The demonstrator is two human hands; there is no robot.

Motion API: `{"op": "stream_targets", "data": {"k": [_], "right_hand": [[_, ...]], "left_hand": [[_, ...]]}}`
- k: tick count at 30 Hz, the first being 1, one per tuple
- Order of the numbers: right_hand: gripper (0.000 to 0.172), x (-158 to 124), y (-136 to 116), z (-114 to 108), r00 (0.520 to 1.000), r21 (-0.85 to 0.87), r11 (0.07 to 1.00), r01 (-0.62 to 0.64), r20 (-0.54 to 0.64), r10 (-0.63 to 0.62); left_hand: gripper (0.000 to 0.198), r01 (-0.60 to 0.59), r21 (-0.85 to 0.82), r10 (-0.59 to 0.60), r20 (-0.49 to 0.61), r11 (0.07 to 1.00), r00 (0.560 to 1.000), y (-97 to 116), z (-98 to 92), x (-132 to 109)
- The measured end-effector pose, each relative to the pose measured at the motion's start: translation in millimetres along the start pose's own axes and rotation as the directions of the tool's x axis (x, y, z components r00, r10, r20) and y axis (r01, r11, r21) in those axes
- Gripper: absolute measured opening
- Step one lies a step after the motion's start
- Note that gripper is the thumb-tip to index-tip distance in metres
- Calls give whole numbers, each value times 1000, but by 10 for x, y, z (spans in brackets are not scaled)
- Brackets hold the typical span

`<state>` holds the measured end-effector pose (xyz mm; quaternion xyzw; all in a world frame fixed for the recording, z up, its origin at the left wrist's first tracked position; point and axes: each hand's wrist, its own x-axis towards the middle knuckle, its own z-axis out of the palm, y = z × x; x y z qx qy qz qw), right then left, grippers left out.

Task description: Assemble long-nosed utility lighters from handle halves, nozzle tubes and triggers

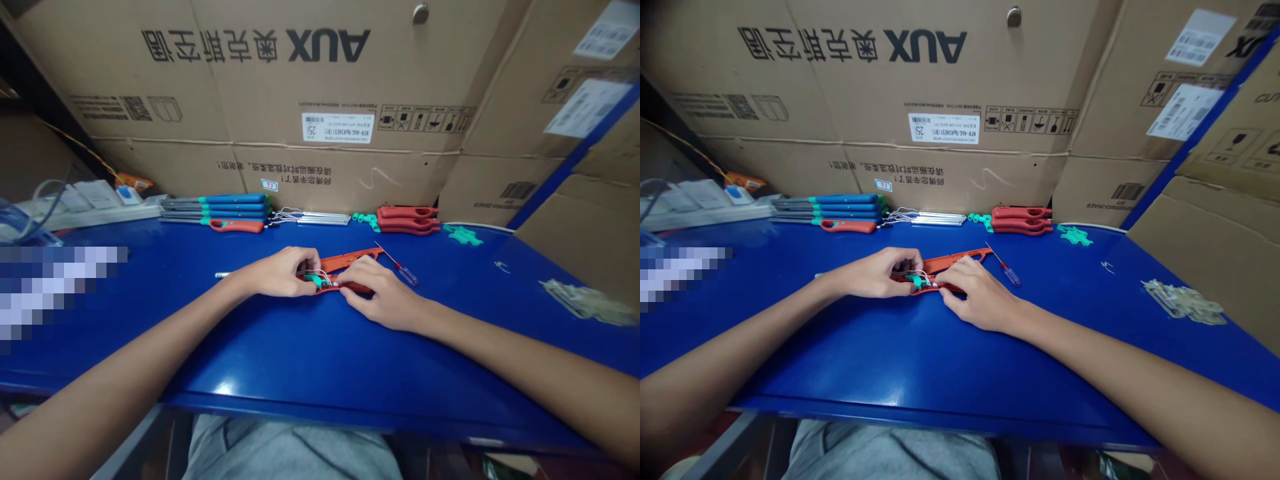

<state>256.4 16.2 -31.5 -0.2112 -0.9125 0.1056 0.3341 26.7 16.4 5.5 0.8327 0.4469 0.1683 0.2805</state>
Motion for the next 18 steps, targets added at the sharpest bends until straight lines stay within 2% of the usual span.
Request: {"op": "stream_targets", "data": {"k": [18], "right_hand": [[21,4,-4,0,999,-54,998,44,24,-43]], "left_hand": [[23,-21,9,21,11,1000,1000,27,-15,-15]]}}
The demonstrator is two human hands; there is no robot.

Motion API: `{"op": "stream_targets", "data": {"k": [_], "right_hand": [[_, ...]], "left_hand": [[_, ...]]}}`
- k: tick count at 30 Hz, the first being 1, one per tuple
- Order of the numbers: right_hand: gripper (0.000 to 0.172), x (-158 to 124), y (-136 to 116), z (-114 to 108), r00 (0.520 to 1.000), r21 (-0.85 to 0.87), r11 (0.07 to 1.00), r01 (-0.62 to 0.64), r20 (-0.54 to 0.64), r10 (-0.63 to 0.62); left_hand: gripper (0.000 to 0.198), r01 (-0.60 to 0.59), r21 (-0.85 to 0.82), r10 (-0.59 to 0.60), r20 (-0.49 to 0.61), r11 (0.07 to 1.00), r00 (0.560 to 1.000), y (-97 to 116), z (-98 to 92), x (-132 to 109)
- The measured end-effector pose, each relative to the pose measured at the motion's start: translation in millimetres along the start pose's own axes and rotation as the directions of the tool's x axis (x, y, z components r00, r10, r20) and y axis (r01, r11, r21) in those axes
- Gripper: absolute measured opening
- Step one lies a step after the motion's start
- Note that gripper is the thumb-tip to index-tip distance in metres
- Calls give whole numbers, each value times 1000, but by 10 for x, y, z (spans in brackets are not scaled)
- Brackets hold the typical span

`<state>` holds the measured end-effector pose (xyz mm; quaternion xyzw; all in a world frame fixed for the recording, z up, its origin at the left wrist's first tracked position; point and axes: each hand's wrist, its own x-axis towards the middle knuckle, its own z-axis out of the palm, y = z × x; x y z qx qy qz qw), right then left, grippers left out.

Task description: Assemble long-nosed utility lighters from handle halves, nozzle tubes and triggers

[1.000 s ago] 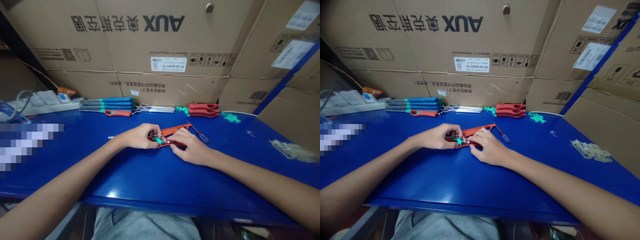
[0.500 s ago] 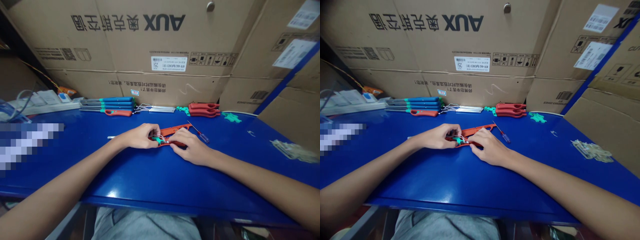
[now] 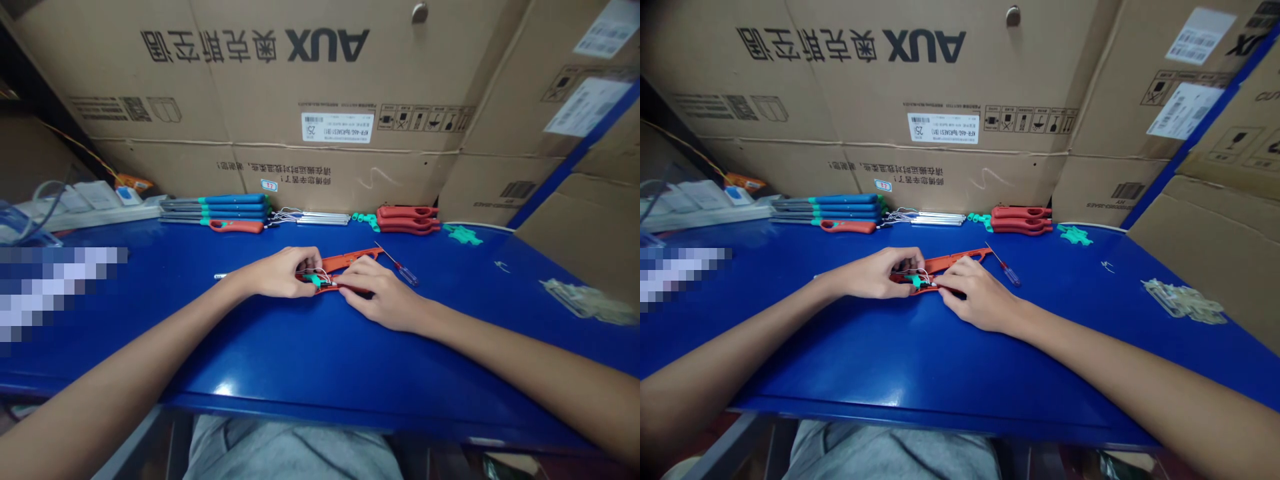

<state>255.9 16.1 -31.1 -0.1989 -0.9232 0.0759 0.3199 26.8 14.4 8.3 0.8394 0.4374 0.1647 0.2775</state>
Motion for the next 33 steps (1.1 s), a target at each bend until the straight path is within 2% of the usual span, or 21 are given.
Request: {"op": "stream_targets", "data": {"k": [7,16,24,28,33], "right_hand": [[21,-11,31,11,1000,-8,1000,26,12,-26],[26,-11,20,-24,993,-83,994,69,100,-60],[25,11,29,-53,981,-112,982,151,143,-135],[26,20,34,-66,965,-140,969,205,192,-176],[31,29,11,-106,942,-239,941,241,291,-168]], "left_hand": [[22,-7,-29,7,5,1000,1000,-12,-4,4],[22,-32,-38,31,-23,999,999,-50,11,12],[25,-26,-96,27,0,995,1000,-72,31,26],[26,-23,-120,24,8,992,1000,-67,30,37],[28,-8,-125,10,18,992,1000,-37,5,33]]}}
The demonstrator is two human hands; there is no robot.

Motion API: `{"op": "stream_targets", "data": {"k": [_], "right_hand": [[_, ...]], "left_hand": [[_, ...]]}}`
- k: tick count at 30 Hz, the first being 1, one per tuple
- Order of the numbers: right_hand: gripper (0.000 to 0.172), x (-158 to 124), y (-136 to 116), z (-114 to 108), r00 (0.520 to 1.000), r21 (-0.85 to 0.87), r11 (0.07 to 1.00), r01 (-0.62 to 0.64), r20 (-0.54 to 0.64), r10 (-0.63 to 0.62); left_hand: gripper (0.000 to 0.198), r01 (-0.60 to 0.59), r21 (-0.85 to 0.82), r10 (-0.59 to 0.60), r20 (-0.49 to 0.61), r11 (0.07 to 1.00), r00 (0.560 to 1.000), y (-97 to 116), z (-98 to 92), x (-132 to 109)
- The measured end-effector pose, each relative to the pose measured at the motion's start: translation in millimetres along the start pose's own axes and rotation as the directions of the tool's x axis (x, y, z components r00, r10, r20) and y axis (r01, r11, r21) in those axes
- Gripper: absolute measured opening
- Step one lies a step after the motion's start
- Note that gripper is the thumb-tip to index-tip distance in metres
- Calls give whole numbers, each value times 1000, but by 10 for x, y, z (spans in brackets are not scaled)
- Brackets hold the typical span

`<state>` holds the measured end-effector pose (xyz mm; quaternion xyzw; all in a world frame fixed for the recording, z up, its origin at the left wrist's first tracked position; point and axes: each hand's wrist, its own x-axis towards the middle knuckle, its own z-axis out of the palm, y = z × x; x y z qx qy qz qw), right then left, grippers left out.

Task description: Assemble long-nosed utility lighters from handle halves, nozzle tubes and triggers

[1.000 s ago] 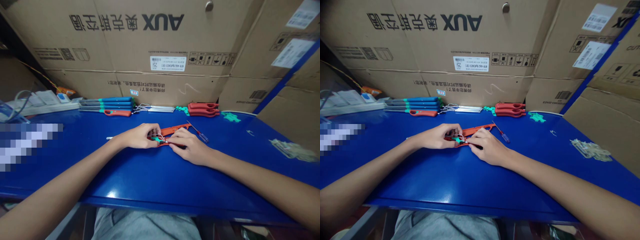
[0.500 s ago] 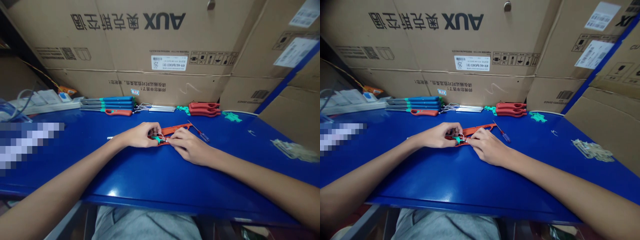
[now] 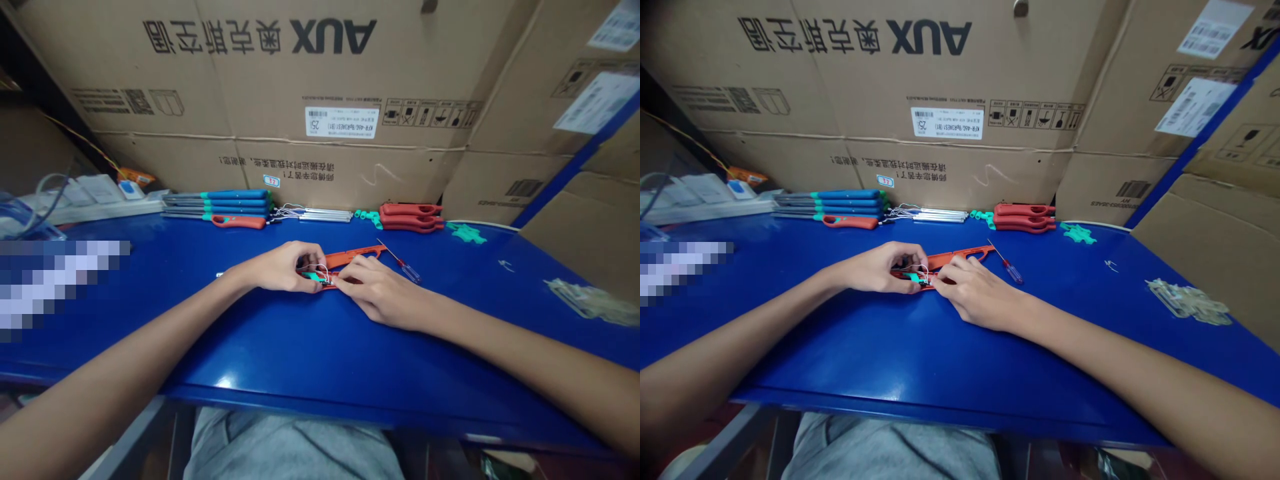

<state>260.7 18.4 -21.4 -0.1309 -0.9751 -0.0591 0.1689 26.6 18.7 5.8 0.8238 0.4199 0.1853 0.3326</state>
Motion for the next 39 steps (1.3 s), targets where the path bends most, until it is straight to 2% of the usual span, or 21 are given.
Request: {"op": "stream_targets", "data": {"k": [5,8,12,16,22,26,28,34,39], "right_hand": [[35,28,-33,-63,993,-120,993,25,120,-11],[35,38,-40,-68,988,-158,986,47,153,-22],[31,9,-17,-11,998,-116,992,42,57,-36],[30,-30,4,32,998,2,1000,-20,-61,20],[26,-34,2,34,990,183,977,-106,-76,121],[22,-34,2,74,966,279,948,-153,-161,203],[24,-38,2,90,955,288,944,-162,-196,223],[24,-45,-1,84,951,273,946,-175,-202,234],[17,-44,-11,81,940,283,953,-106,-285,189]], "left_hand": [[29,5,34,-6,17,999,1000,20,-27,-6],[30,6,54,-8,32,999,999,18,-57,-14],[31,20,86,-26,58,996,998,7,-104,-25],[34,33,106,-39,55,994,998,-1,-138,-26],[34,67,222,-76,31,973,997,4,-222,-54],[36,74,315,-89,33,946,995,14,-285,-86],[37,80,342,-99,36,936,994,16,-299,-95],[40,85,340,-117,73,936,990,13,-269,-81],[34,77,297,-98,58,952,993,17,-236,-73]]}}
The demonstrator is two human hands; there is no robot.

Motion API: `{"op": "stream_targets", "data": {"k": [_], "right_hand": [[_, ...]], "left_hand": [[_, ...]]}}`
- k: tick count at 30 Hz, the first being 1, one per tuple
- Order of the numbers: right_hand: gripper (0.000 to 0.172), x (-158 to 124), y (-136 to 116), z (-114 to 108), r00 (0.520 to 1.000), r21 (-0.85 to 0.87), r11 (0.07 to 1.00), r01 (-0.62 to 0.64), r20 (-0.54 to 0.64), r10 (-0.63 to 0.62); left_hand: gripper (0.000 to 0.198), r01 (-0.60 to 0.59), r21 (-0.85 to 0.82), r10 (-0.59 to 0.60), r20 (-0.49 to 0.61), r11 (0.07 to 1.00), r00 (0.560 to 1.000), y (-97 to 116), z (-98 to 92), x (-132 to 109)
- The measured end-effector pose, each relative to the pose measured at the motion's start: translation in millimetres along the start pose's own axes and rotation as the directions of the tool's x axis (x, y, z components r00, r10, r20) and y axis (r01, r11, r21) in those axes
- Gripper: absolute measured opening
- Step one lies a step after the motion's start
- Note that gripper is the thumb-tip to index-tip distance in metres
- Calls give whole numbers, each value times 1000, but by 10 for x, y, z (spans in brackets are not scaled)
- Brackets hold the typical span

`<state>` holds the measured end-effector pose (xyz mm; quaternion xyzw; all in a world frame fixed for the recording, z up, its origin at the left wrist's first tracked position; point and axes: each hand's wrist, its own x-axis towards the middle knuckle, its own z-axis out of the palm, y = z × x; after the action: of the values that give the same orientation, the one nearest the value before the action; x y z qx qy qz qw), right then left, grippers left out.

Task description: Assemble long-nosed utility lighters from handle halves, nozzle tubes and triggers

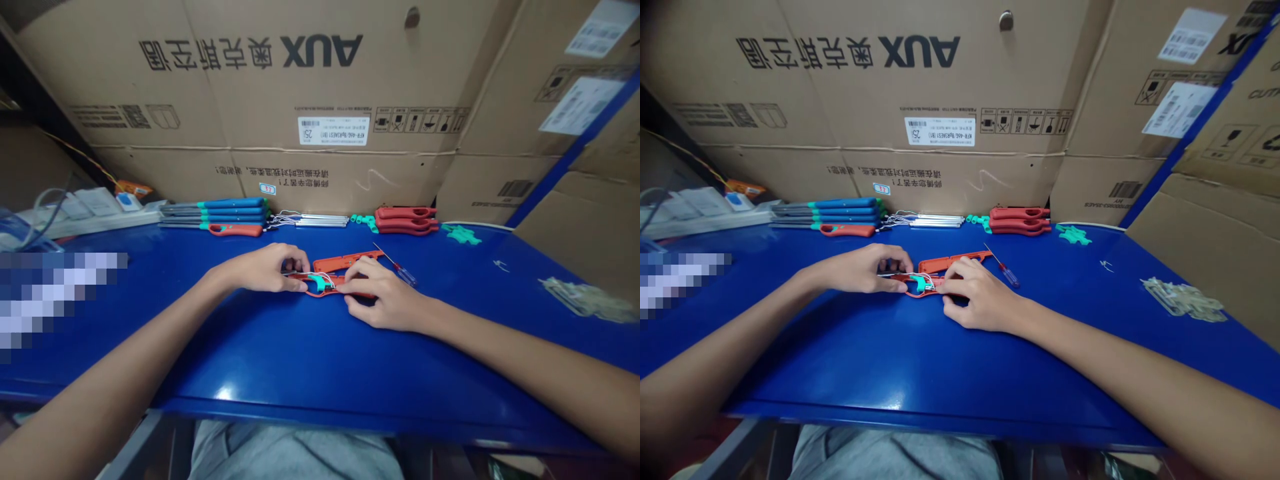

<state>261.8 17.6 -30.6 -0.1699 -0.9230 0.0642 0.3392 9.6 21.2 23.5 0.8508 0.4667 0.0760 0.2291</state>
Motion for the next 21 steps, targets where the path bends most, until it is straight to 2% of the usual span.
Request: {"op": "stream_targets", "data": {"k": [5,10,13,16,21], "right_hand": [[15,-3,-13,6,1000,-35,999,13,-13,-13],[11,-3,-11,3,996,11,996,-84,16,84],[15,-2,-18,-9,991,36,991,-131,34,130],[19,-3,-20,-14,993,28,993,-119,-6,119],[21,-9,-12,-4,993,-48,998,-50,-113,45]], "left_hand": [[27,-13,-82,13,-7,997,1000,4,24,2],[27,-29,-128,27,-13,991,1000,-9,61,19],[32,-45,-172,40,-32,984,999,0,75,29],[37,-76,-184,69,-41,980,997,17,77,34],[28,-137,-156,132,-39,978,990,39,83,27]]}}
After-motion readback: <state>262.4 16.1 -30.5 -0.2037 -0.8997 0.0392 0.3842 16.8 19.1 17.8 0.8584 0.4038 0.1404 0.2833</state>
